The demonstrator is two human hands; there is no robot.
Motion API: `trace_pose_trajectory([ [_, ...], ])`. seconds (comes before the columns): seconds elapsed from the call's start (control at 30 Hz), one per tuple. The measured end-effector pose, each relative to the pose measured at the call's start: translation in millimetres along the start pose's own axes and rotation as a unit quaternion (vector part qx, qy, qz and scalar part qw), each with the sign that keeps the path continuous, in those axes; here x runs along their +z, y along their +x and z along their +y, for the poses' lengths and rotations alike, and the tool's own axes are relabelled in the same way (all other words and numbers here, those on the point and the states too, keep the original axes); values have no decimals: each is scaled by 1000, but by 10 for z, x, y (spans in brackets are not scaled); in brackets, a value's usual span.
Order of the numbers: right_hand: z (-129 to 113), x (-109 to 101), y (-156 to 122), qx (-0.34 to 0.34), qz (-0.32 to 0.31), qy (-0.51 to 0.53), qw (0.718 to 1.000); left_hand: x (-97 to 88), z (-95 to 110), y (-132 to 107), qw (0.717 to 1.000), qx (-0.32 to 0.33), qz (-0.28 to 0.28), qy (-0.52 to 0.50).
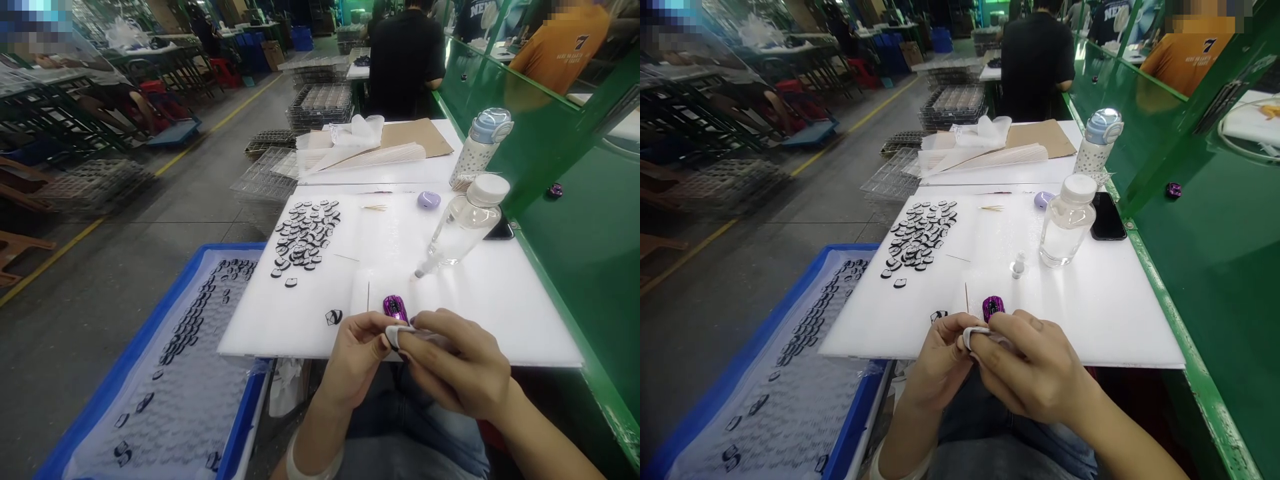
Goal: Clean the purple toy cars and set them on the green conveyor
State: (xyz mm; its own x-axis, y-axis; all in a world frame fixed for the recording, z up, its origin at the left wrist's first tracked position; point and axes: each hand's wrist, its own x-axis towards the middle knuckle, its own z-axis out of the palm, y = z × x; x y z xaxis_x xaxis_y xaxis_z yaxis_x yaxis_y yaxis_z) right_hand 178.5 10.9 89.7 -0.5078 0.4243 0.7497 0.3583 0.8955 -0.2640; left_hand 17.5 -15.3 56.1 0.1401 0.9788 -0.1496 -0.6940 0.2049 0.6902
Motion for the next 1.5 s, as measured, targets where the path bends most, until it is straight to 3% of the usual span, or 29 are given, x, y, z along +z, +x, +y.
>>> trace_pose_trajectory([
  [0.33, 44, -53, -13, -38, -26, 28, 999, 7, -22, -14, 1000, -12, 12, -7],
  [0.73, 13, -38, -19, -10, -10, 4, 1000, 8, -9, 2, 999, -4, 44, -5],
  [0.97, 2, -14, -16, -2, 1, 1, 1000, 7, -19, 4, 1000, 0, 27, -8],
  [1.13, -10, -148, -41, -25, -65, -38, 997, 13, 3, 13, 999, -3, 37, -19],
  [1.2, 54, -224, -87, -23, -68, -82, 994, 4, 8, 14, 999, -6, 32, -21],
  [1.37, 415, -395, -243, 46, 56, -173, 982, -43, 10, 20, 1000, -7, 21, -14],
  [1.5, 581, -616, -359, 125, -11, -210, 970, -60, 1, 25, 1000, -3, 10, -26],
])
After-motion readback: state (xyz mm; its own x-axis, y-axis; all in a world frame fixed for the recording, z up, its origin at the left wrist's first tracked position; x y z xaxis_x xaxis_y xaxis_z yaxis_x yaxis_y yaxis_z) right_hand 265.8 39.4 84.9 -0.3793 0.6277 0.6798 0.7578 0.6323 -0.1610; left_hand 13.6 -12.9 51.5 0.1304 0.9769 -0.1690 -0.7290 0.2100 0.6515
